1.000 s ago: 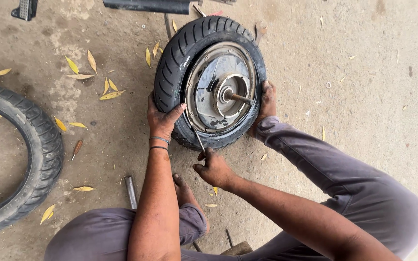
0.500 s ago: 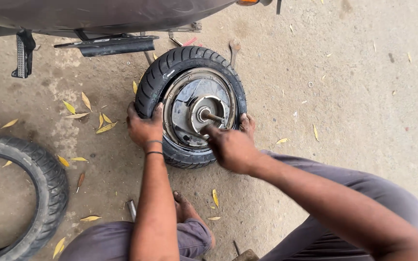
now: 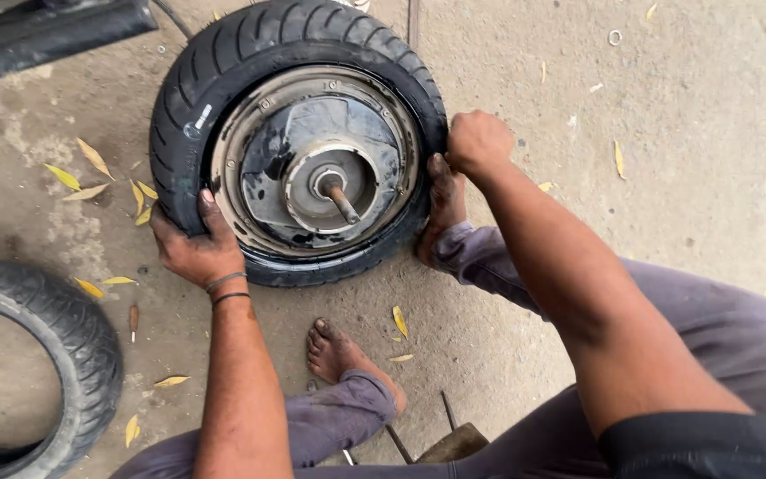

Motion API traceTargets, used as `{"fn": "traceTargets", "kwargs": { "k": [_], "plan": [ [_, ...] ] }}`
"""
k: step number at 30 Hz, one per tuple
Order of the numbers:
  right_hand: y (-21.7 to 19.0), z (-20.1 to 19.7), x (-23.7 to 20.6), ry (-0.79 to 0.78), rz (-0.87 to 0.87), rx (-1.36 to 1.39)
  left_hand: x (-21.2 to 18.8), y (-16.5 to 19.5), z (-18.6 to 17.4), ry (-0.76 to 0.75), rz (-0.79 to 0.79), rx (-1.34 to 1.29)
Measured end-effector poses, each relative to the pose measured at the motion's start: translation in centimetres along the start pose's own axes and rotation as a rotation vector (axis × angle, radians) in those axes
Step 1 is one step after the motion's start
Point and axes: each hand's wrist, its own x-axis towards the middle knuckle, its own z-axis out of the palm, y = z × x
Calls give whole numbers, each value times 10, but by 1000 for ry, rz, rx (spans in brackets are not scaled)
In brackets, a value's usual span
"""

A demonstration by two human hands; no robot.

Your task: The person sits on the ground with a scooter wheel and pours liquid from a green bottle onto the tire bead. They then use a small pry tool to work the tire bead over the rim edge while rotating the wheel, and finally use a long metal rod to press the bead away from the rim.

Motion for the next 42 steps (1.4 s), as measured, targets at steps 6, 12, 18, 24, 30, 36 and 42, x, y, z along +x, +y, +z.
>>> {"fn": "traceTargets", "kwargs": {
  "k": [6, 12, 18, 24, 30, 36, 42],
  "plan": [
    [47, -55, 7, 191, -43, -2, 3, 2, 2, 37, 65, 85],
    [6, -170, -47, 292, -125, 12, 7, 13, 2, 42, 28, 71],
    [-22, -126, -45, 257, -89, -23, 11, 18, 1, 59, 53, 75],
    [3, -106, -47, 223, -33, 126, 9, 20, -2, 67, 15, 79],
    [-27, -131, -78, 271, -231, 108, 16, 3, -3, -35, -122, -129],
    [-121, -133, -104, 31, -682, 63, 19, -3, -2, -79, -179, -277],
    [-220, -105, -88, -105, -927, -446, 21, -1, -5, -79, -139, -324]
  ]
}}
